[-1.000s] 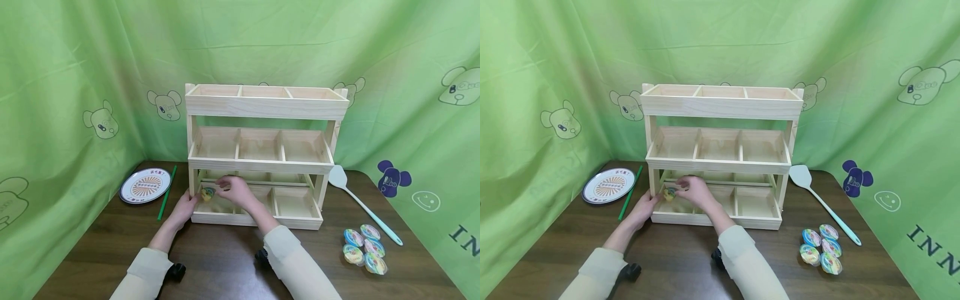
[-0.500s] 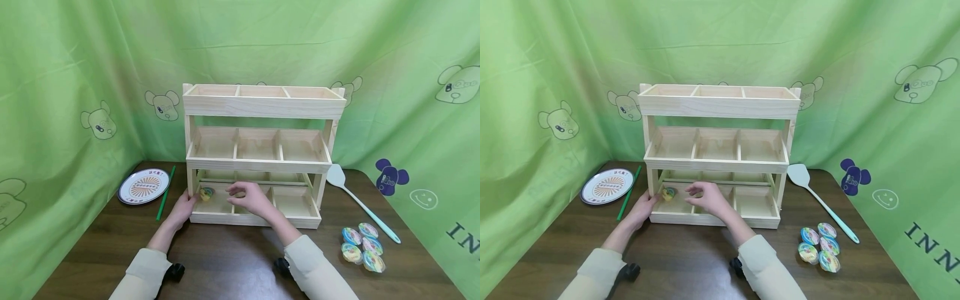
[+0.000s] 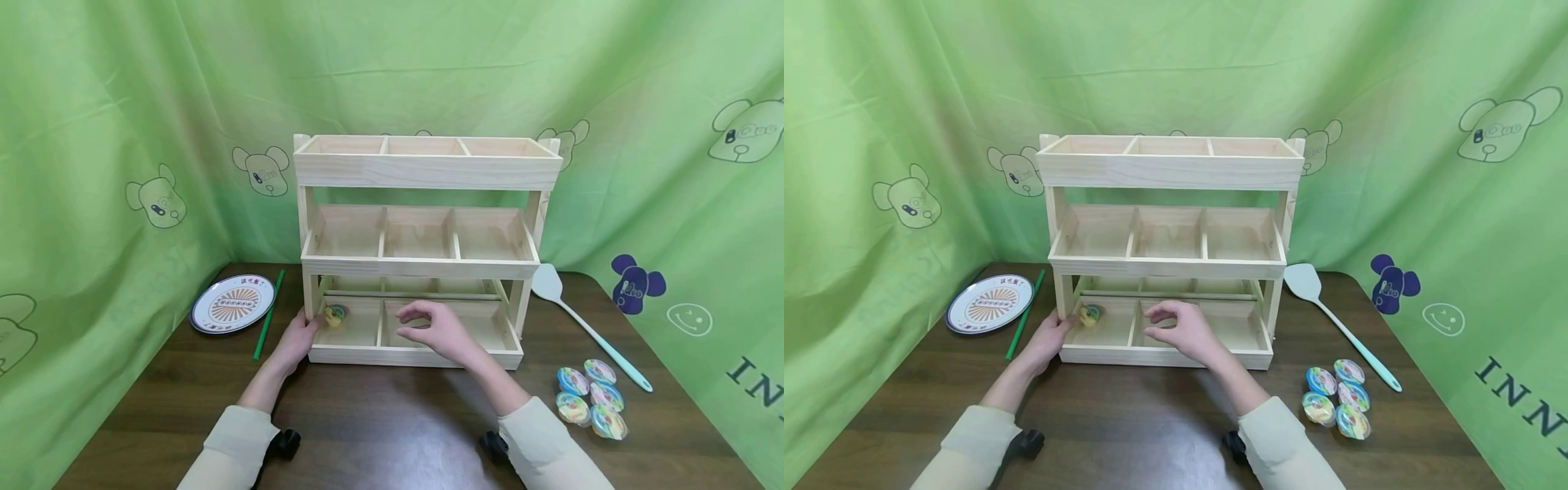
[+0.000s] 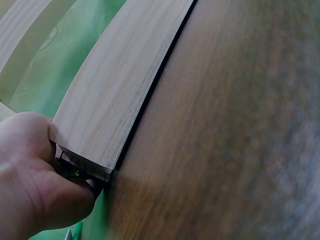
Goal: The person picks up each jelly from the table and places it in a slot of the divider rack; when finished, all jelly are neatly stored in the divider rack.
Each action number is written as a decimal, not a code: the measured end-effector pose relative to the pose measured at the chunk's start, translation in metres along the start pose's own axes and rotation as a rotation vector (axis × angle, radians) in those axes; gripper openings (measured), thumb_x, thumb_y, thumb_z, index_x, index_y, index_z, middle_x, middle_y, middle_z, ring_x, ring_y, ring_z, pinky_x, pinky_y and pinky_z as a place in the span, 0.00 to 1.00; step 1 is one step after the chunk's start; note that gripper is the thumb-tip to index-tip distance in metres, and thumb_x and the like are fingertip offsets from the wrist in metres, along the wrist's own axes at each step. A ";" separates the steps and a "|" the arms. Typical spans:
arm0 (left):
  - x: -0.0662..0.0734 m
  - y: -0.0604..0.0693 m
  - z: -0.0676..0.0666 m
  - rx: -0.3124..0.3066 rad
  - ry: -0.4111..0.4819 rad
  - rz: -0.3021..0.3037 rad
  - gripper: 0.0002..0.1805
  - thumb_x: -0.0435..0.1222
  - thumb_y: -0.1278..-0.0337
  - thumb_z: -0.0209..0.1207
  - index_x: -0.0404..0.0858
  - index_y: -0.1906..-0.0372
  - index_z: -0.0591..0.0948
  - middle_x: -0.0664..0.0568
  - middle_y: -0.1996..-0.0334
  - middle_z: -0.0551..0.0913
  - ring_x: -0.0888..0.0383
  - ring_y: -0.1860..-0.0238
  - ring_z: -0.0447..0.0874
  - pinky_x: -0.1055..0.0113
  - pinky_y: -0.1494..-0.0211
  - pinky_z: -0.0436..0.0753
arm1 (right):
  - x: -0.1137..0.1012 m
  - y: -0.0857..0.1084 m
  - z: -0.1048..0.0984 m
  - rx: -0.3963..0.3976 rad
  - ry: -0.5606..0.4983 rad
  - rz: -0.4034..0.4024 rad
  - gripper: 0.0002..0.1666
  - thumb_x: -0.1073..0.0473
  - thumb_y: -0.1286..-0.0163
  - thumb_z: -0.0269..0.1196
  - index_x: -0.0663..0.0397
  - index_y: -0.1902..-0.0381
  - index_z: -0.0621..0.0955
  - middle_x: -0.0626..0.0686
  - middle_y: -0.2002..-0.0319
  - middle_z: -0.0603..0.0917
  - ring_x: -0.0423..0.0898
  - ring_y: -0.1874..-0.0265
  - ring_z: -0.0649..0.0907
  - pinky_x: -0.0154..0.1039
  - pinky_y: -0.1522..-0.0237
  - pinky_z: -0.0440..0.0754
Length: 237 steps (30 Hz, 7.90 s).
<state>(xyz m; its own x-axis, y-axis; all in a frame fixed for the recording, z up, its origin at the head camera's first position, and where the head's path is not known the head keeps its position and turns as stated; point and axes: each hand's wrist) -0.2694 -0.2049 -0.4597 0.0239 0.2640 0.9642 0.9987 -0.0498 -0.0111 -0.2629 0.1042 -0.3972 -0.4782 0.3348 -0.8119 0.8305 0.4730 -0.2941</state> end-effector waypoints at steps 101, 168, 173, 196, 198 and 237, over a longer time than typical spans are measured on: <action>0.004 0.000 -0.001 -0.005 0.001 -0.026 0.33 0.37 0.19 0.41 0.29 0.21 0.46 0.30 0.23 0.52 0.38 0.24 0.50 0.43 0.23 0.51 | 0.076 0.190 -0.215 0.157 0.571 0.581 0.32 0.46 0.34 0.70 0.69 0.46 0.81 0.71 0.53 0.84 0.73 0.53 0.80 0.61 0.59 0.77; 0.005 0.000 -0.001 -0.008 0.011 -0.026 0.33 0.37 0.19 0.41 0.30 0.20 0.45 0.31 0.23 0.51 0.38 0.23 0.48 0.43 0.23 0.50 | 0.037 0.159 -0.202 0.166 0.595 0.437 0.36 0.48 0.40 0.75 0.70 0.44 0.81 0.59 0.63 0.88 0.49 0.66 0.83 0.43 0.65 0.79; 0.010 0.004 -0.001 -0.017 0.018 -0.028 0.33 0.37 0.20 0.42 0.29 0.21 0.45 0.30 0.23 0.51 0.37 0.23 0.48 0.42 0.24 0.49 | 0.023 0.149 -0.188 0.157 0.567 0.398 0.35 0.47 0.40 0.76 0.67 0.43 0.82 0.57 0.62 0.89 0.48 0.64 0.84 0.39 0.65 0.79; 0.004 0.000 0.000 -0.005 0.012 -0.034 0.34 0.37 0.19 0.42 0.30 0.20 0.45 0.31 0.23 0.51 0.38 0.23 0.48 0.43 0.23 0.49 | 0.002 0.098 -0.147 0.104 0.498 0.263 0.27 0.51 0.41 0.75 0.60 0.47 0.86 0.52 0.60 0.88 0.47 0.60 0.85 0.39 0.63 0.81; 0.005 0.000 0.000 -0.006 0.013 -0.029 0.34 0.37 0.19 0.42 0.30 0.20 0.45 0.31 0.23 0.51 0.38 0.23 0.48 0.43 0.23 0.49 | 0.003 0.094 -0.145 0.099 0.481 0.250 0.27 0.52 0.41 0.75 0.61 0.48 0.86 0.52 0.60 0.88 0.47 0.61 0.85 0.38 0.63 0.81; 0.046 0.024 0.001 -0.034 0.049 -0.039 0.31 0.33 0.21 0.42 0.23 0.24 0.49 0.25 0.25 0.53 0.35 0.25 0.50 0.42 0.24 0.51 | 0.013 0.030 -0.074 -0.010 0.333 0.166 0.25 0.58 0.46 0.75 0.61 0.50 0.86 0.51 0.60 0.88 0.49 0.58 0.86 0.41 0.59 0.81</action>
<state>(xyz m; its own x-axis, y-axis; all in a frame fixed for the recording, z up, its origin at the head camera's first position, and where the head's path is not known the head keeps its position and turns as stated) -0.2442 -0.1927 -0.4156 -0.0185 0.2185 0.9757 0.9967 -0.0730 0.0352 -0.2654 0.1825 -0.3792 -0.4056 0.6533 -0.6392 0.9024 0.3977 -0.1662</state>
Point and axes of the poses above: each hand's wrist, its own y-axis away from the middle knuckle, its own z-axis out of the palm, x = y × z
